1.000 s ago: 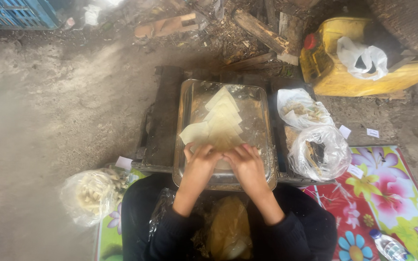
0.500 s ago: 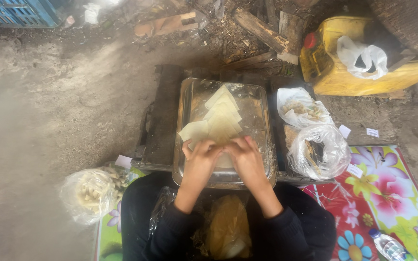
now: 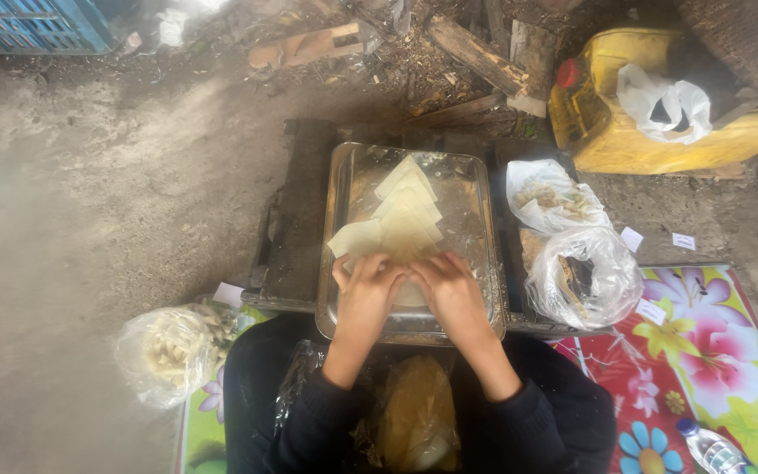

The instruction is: The person places thin triangular wrappers on a metal tray, uses a spoon to add filling from a bag onto each wrapper, and rolls them into tubes by hand.

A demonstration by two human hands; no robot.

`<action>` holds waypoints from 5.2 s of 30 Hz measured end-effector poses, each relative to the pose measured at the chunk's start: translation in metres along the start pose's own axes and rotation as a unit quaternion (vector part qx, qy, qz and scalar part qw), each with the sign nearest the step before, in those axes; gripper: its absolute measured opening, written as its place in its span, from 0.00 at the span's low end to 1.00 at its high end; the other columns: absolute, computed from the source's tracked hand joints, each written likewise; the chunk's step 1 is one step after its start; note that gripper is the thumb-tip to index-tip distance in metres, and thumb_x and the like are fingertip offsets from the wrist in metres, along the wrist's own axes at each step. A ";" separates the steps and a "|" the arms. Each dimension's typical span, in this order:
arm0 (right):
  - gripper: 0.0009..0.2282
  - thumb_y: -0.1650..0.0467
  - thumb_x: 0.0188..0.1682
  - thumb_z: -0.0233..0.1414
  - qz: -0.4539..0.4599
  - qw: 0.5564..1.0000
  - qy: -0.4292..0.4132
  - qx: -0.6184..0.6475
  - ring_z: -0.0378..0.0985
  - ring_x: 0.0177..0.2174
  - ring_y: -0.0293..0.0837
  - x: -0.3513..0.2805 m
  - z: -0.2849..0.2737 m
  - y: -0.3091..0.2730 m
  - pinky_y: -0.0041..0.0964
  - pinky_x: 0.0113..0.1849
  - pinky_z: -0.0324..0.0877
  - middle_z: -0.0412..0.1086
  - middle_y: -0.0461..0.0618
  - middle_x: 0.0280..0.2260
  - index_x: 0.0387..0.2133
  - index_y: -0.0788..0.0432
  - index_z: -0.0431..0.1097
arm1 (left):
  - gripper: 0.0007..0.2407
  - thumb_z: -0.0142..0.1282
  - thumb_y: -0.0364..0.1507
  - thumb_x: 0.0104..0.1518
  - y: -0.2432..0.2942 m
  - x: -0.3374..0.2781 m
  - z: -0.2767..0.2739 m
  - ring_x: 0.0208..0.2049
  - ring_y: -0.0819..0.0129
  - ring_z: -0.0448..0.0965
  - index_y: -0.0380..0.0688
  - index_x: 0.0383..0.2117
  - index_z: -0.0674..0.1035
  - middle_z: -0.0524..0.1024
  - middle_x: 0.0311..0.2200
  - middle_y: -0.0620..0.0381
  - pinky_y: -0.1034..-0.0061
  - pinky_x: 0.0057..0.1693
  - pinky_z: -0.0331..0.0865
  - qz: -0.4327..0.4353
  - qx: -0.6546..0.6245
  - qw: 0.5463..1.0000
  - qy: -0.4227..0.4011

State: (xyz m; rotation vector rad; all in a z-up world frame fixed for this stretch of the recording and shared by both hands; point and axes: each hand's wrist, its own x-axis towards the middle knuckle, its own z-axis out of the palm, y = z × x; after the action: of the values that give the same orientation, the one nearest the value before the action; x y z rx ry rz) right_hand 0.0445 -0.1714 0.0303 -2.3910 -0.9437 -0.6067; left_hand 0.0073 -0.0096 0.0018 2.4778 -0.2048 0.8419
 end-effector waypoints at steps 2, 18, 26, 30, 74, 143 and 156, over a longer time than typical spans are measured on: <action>0.09 0.75 0.40 0.62 0.005 1.000 0.000 0.003 0.78 0.38 0.50 0.001 -0.002 -0.003 0.48 0.45 0.72 0.77 0.55 0.36 0.35 0.64 0.78 | 0.04 0.64 0.30 0.52 0.000 -0.001 0.001 0.43 0.68 0.78 0.53 0.33 0.85 0.76 0.40 0.62 0.47 0.64 0.50 -0.010 -0.008 1.000 -0.013; 0.06 0.79 0.45 0.57 0.017 0.998 0.031 -0.046 0.79 0.42 0.49 0.008 0.017 -0.001 0.44 0.50 0.73 0.79 0.52 0.38 0.33 0.60 0.79 | 0.08 0.65 0.29 0.52 0.003 0.002 0.001 0.47 0.66 0.75 0.53 0.38 0.85 0.74 0.44 0.62 0.48 0.65 0.53 -0.025 -0.004 1.000 0.009; 0.05 0.78 0.41 0.59 0.022 0.999 0.015 -0.028 0.79 0.38 0.53 0.013 0.007 -0.007 0.47 0.46 0.73 0.78 0.54 0.36 0.30 0.61 0.79 | 0.09 0.64 0.28 0.51 0.003 0.002 0.002 0.47 0.64 0.75 0.54 0.38 0.86 0.74 0.43 0.61 0.47 0.64 0.53 -0.034 0.002 0.999 0.004; 0.09 0.82 0.43 0.56 0.024 1.000 0.003 -0.017 0.79 0.39 0.47 0.014 0.009 0.001 0.46 0.50 0.73 0.78 0.53 0.38 0.33 0.61 0.79 | 0.08 0.65 0.29 0.52 0.004 0.004 0.004 0.48 0.63 0.75 0.53 0.38 0.85 0.75 0.44 0.61 0.48 0.64 0.53 -0.038 0.006 0.999 0.004; 0.23 0.84 0.42 0.52 0.102 0.994 0.037 -0.026 0.65 0.50 0.58 0.012 -0.005 -0.007 0.49 0.52 0.65 0.63 0.60 0.53 0.50 0.56 0.74 | 0.13 0.64 0.30 0.50 -0.004 0.033 0.002 0.59 0.50 0.63 0.49 0.42 0.82 0.69 0.52 0.51 0.43 0.64 0.48 -0.051 0.016 0.998 -0.013; 0.09 0.62 0.50 0.55 0.513 0.842 0.138 -0.095 0.81 0.34 0.57 -0.122 -0.116 0.104 0.50 0.36 0.74 0.78 0.54 0.32 0.36 0.52 0.78 | 0.10 0.62 0.41 0.53 -0.014 -0.028 0.013 0.48 0.66 0.78 0.61 0.40 0.84 0.82 0.44 0.63 0.53 0.68 0.48 -0.014 0.041 0.993 -0.113; 0.03 0.70 0.51 0.56 0.428 0.848 0.275 -0.146 0.78 0.30 0.58 -0.104 -0.093 0.104 0.49 0.33 0.72 0.77 0.55 0.34 0.34 0.56 0.76 | 0.18 0.58 0.45 0.56 0.015 -0.033 0.014 0.60 0.59 0.66 0.58 0.51 0.81 0.71 0.59 0.58 0.45 0.67 0.43 -0.013 0.073 0.987 -0.141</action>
State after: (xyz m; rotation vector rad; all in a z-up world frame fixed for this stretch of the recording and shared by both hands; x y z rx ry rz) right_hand 0.0299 -0.3447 0.0153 -2.3342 0.4914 -1.0084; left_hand -0.0158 -0.0302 -0.0210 2.7266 -0.2158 0.5092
